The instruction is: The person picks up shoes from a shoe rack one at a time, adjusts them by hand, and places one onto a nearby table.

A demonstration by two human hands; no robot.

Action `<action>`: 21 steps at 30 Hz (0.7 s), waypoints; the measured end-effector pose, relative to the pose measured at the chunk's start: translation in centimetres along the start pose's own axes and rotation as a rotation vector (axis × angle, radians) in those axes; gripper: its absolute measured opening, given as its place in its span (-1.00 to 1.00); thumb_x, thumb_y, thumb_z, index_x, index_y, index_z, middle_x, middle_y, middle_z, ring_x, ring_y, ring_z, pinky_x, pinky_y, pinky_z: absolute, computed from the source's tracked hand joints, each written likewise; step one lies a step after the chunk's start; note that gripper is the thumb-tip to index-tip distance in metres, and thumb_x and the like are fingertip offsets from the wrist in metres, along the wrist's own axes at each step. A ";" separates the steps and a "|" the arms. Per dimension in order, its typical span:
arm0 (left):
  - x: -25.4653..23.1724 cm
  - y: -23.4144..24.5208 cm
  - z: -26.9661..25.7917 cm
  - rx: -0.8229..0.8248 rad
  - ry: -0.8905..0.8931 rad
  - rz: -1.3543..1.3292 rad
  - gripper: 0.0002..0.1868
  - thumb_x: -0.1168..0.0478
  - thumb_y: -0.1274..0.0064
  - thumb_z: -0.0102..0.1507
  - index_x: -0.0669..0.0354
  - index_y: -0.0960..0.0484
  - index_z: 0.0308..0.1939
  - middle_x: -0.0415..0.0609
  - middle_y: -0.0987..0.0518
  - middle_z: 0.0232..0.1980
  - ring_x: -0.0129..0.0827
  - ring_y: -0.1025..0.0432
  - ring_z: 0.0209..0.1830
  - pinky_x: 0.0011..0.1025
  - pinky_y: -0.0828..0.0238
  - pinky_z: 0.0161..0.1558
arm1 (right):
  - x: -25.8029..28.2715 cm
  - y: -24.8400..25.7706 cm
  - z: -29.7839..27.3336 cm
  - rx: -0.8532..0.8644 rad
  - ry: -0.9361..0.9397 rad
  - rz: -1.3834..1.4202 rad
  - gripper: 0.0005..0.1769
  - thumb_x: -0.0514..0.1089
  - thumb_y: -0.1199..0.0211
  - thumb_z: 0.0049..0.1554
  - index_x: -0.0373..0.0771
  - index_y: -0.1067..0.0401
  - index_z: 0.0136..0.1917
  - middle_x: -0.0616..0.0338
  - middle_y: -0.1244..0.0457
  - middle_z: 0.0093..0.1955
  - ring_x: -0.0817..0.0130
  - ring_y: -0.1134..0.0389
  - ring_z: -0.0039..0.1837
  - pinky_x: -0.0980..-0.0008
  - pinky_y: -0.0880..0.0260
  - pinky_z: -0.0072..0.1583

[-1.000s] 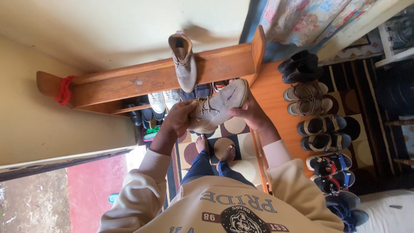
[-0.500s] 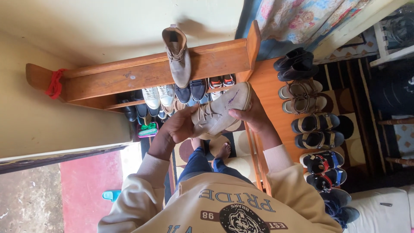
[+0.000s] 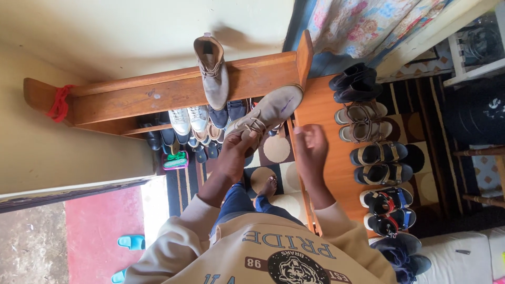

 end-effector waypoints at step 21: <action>3.8 -0.7 -1.7 0.067 0.047 0.547 -0.78 0.24 -0.18 0.44 0.42 -0.65 -0.06 -0.12 -0.41 -0.27 -0.51 -0.22 -0.31 -0.47 -0.16 -0.32 | 1.2 -2.6 1.9 0.376 -0.432 0.430 -0.40 0.27 -0.25 0.18 -0.27 -0.41 0.21 0.17 -0.36 0.02 0.37 -0.40 0.01 0.34 -0.44 0.07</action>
Point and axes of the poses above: each hand's wrist, its own z-axis towards the middle knuckle, its own y-axis out of the back of the hand, x = y × z, the point moved 5 cm from there along z, towards the middle knuckle
